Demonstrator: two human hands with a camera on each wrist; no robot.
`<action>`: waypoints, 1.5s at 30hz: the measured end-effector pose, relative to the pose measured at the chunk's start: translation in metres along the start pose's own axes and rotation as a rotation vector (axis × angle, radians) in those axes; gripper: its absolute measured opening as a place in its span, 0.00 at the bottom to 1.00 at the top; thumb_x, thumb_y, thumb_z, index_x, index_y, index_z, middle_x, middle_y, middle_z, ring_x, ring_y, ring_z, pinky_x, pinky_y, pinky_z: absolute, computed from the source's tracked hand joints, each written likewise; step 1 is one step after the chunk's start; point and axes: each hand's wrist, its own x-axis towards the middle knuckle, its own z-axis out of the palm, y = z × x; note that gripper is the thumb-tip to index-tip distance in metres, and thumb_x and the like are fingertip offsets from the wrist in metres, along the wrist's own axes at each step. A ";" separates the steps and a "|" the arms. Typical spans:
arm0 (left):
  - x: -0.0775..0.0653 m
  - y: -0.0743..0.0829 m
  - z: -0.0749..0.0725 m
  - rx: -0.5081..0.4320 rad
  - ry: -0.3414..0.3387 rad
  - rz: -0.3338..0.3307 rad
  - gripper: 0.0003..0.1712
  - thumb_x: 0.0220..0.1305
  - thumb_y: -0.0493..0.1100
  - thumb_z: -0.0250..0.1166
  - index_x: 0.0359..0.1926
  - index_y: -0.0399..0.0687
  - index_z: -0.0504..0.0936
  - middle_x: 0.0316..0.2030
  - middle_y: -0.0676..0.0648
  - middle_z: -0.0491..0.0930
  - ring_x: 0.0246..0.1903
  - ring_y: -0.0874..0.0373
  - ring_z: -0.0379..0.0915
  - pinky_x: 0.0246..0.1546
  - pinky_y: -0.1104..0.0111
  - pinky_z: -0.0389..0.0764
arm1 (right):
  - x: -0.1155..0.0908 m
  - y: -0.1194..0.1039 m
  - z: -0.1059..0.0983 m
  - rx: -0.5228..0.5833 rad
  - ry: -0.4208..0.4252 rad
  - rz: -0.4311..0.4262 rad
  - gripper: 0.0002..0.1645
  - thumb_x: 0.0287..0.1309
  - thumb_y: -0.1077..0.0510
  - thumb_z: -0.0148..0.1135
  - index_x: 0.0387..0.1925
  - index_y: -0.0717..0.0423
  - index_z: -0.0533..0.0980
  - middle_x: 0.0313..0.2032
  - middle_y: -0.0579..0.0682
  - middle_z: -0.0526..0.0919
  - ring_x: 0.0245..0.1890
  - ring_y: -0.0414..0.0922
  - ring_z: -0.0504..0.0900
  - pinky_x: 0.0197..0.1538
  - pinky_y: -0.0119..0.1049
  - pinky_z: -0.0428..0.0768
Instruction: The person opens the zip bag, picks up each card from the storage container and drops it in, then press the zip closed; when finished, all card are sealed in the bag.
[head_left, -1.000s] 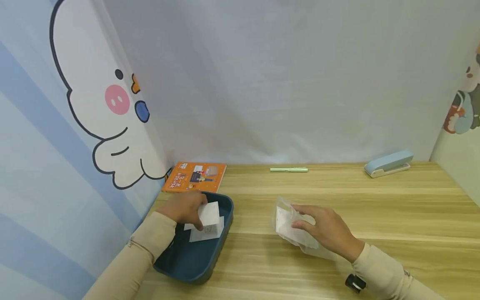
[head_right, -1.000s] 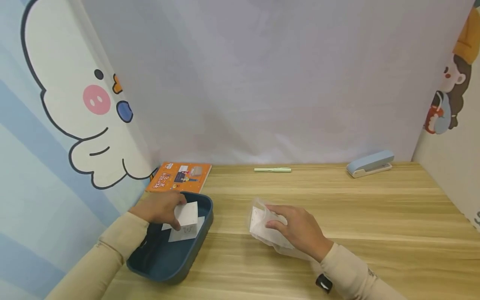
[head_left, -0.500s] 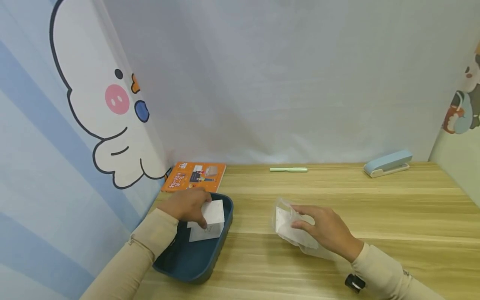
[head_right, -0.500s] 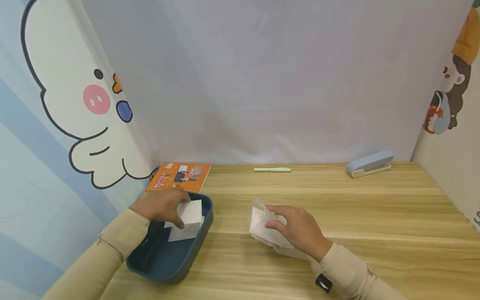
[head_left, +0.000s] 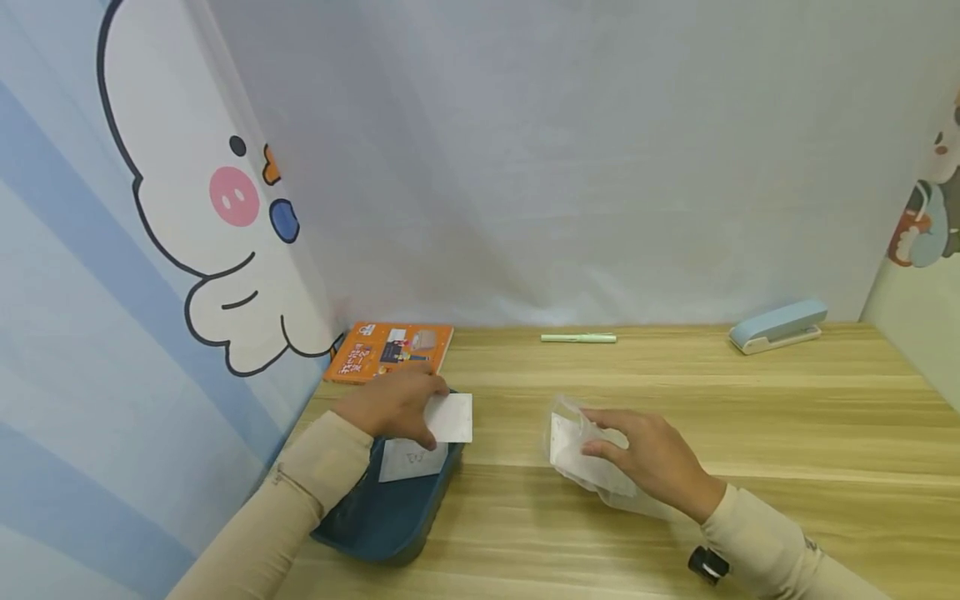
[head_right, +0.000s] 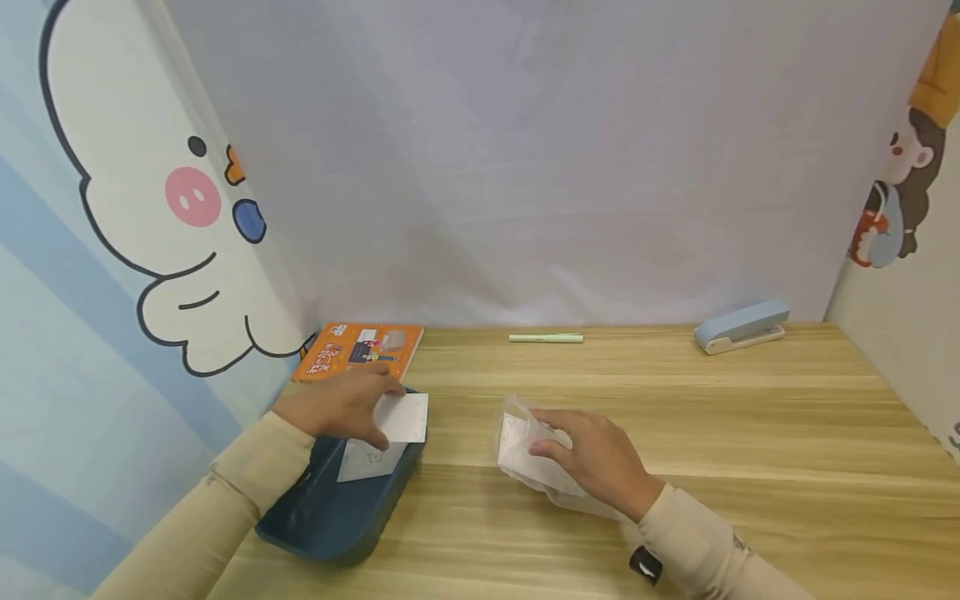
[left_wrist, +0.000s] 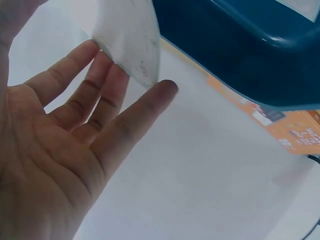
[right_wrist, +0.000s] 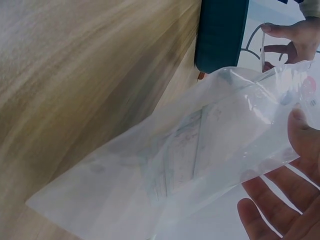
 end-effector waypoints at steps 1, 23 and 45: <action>0.001 0.003 0.000 0.009 0.006 0.017 0.40 0.42 0.50 0.85 0.58 0.45 0.82 0.50 0.47 0.74 0.43 0.55 0.72 0.41 0.60 0.79 | 0.000 0.000 0.000 -0.001 -0.001 0.002 0.27 0.56 0.48 0.72 0.55 0.57 0.83 0.52 0.51 0.85 0.50 0.51 0.85 0.48 0.49 0.82; 0.015 0.057 -0.007 0.116 0.088 0.186 0.40 0.45 0.62 0.80 0.57 0.50 0.81 0.48 0.51 0.75 0.42 0.58 0.71 0.35 0.66 0.78 | -0.002 -0.001 0.002 -0.014 -0.001 0.006 0.28 0.56 0.48 0.72 0.56 0.56 0.83 0.52 0.51 0.85 0.45 0.45 0.85 0.40 0.41 0.81; 0.025 0.090 0.005 0.343 0.168 0.190 0.37 0.42 0.69 0.77 0.50 0.55 0.83 0.42 0.53 0.76 0.38 0.58 0.72 0.25 0.65 0.77 | 0.002 -0.004 0.001 0.008 -0.010 0.014 0.26 0.55 0.48 0.73 0.55 0.52 0.83 0.51 0.50 0.86 0.45 0.46 0.86 0.39 0.41 0.81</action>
